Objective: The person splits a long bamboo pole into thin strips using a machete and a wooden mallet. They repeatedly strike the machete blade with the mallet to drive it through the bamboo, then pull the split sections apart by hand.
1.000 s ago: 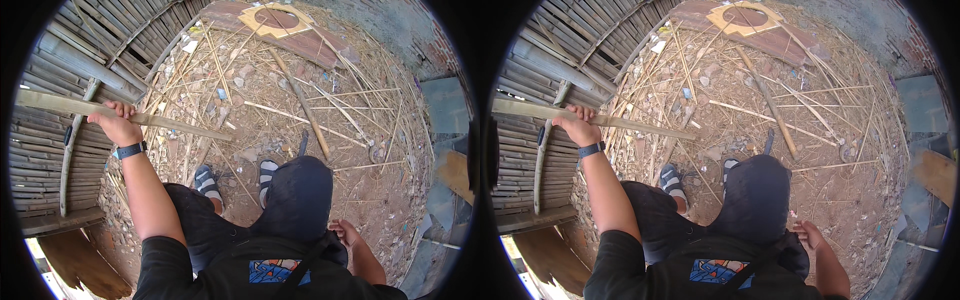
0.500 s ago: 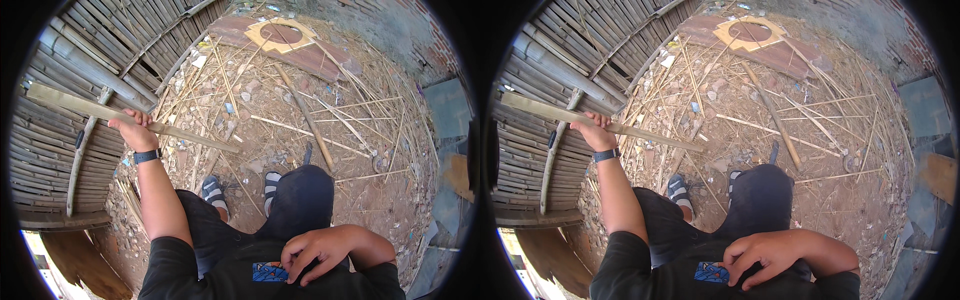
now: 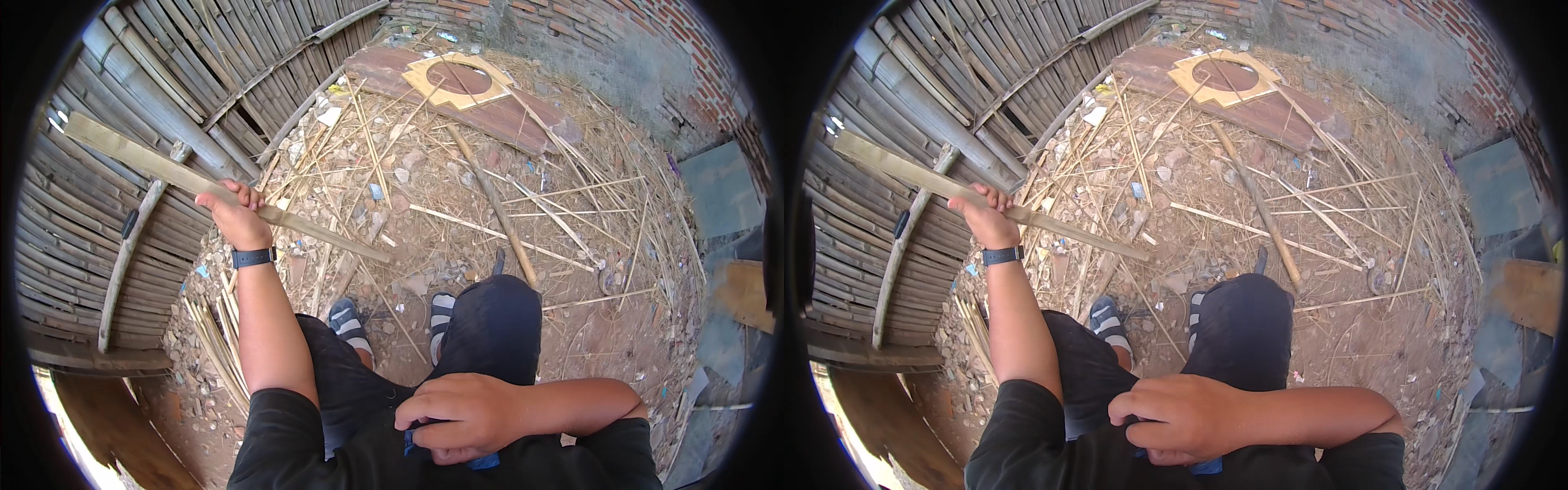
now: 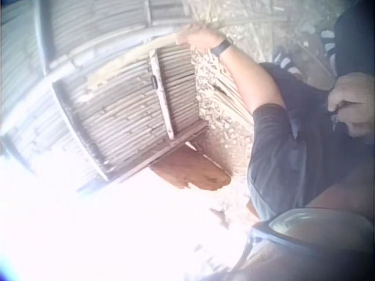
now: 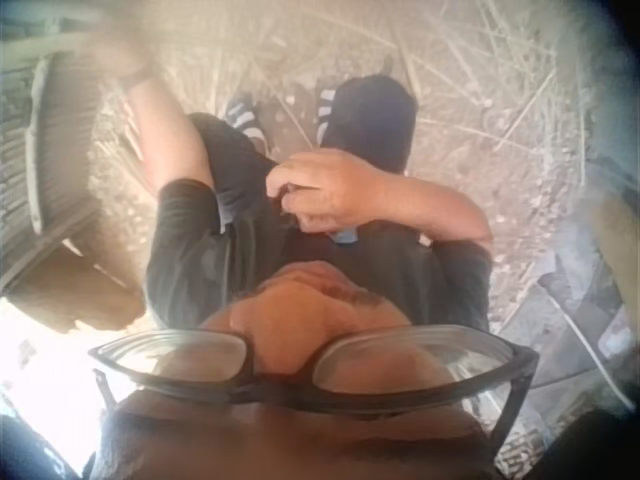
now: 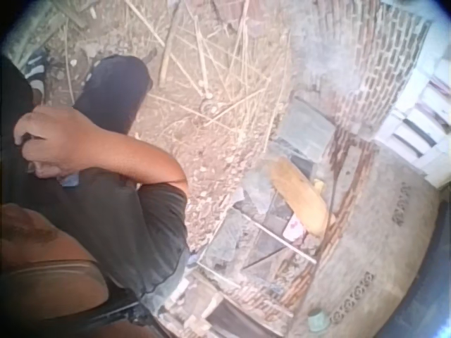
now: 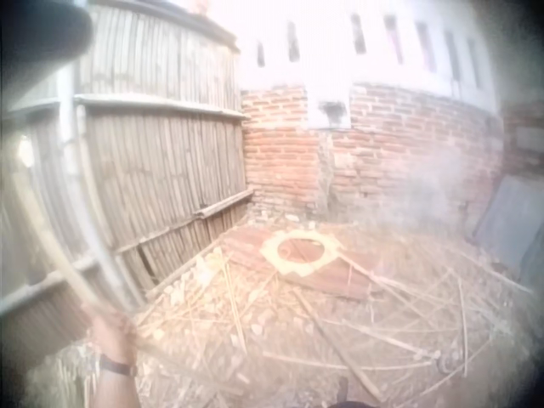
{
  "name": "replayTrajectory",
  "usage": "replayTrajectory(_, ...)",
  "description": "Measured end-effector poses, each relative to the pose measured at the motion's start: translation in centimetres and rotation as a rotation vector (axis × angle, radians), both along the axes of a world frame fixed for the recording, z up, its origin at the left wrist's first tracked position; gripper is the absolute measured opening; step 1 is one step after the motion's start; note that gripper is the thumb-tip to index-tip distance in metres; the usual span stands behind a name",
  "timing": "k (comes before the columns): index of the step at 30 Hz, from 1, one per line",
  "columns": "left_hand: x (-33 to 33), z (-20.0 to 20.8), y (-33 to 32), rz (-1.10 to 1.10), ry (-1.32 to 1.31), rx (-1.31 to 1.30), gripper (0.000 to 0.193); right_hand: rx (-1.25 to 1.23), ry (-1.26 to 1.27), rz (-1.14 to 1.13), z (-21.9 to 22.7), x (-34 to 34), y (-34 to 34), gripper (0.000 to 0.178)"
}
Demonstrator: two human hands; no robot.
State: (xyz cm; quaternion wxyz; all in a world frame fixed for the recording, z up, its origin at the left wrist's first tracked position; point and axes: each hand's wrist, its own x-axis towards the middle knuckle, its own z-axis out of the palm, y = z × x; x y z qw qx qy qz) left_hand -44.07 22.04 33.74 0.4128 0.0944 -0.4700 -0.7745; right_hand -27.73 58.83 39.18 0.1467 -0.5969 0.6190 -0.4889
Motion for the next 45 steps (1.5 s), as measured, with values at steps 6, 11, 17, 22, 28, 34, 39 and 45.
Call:
replayTrajectory(6, 0.4, 0.0, -0.2, -0.013, 0.017, 0.006, 0.074, -0.144, 0.066, 0.087, 1.1, 0.9, -3.9, 0.016)
replayTrajectory(11, 0.7, 0.0, 0.0, -0.052, 0.049, -0.024, 0.075, -0.235, 0.190, 0.048, 2.1, 3.1, -6.8, 0.016)
replayTrajectory(17, 0.9, 0.3, 0.2, -0.025, 0.033, -0.008, 0.075, -0.293, -0.162, 0.046, 5.5, 5.3, -12.6, 0.030)
replayTrajectory(22, 0.7, -0.6, -0.7, -0.016, 0.037, -0.020, 0.079, -0.483, 0.105, 0.176, 10.8, 6.2, -15.9, 0.023)
replayTrajectory(28, 0.1, -0.3, 0.4, -0.068, 0.043, -0.005, 0.076, -0.141, 0.003, 0.306, 15.3, 7.8, -18.8, 0.028)
replayTrajectory(34, 0.9, 0.0, 0.5, -0.083, 0.072, -0.017, 0.076, 0.050, 0.470, 0.220, 11.0, 5.5, -25.8, 0.010)
replayTrajectory(39, -0.3, -0.1, 1.6, -0.110, 0.069, 0.001, 0.075, 0.039, 0.176, 0.335, 3.6, 1.0, -23.4, 0.010)
replayTrajectory(45, 1.1, -0.2, 1.1, -0.072, 0.037, -0.024, 0.076, 0.290, -0.047, 0.507, -0.3, -4.6, -14.3, 0.030)
